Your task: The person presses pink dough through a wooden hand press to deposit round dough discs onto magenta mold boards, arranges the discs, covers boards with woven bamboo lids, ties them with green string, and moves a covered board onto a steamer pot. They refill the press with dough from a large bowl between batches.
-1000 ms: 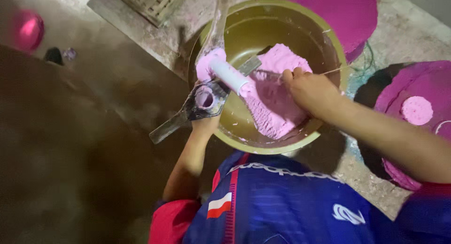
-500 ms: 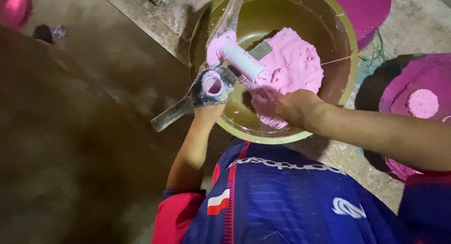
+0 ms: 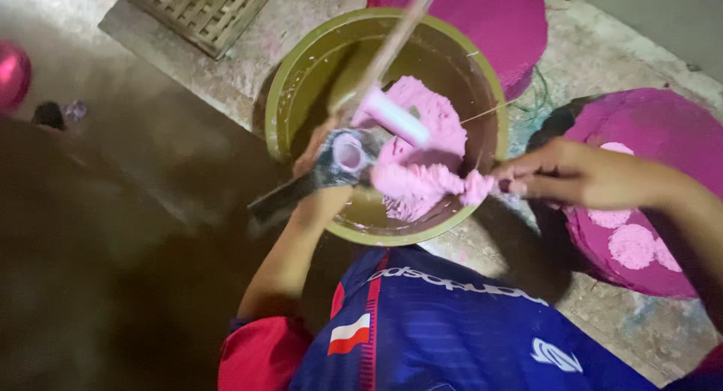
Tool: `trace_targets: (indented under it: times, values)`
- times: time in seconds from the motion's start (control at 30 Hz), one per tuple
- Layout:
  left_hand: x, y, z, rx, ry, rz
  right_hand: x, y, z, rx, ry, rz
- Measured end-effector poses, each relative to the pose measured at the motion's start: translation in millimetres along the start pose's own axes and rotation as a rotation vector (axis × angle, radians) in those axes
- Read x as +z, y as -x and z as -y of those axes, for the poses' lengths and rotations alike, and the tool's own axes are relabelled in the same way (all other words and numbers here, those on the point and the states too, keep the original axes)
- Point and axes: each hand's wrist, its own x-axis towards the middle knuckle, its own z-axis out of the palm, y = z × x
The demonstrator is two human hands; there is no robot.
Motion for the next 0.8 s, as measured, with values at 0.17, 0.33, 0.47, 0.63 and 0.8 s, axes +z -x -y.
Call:
trace_targets:
  times: [0.17,0.33,0.47,0.63,0.8]
  values:
    - [36.5,-6.0,-14.6,0.100,-0.091,0.253,-27.1,5.1,17.3,-0.318,0.196,-0.235]
    - [50.1,0.6,-14.4,0.081,-0.084,0.258,9.8,-13.2,66.3,0.158,1.156,-0.191]
    - [45.1,12.4,-26.2,0.243,-0.119,0.240,63.8,-26.0,77.4,-0.357,1.282,-0.551]
    - [20.3,-5.6,-15.9,0.102,-0.219,0.320,41.0,26.9,56.4,-0.150,1.074,-0.473]
    - [35.9,-20.9,11.0,0.088,-0.348,-0.021,42.7,-13.3,54.0,-0.479,0.180,-0.791]
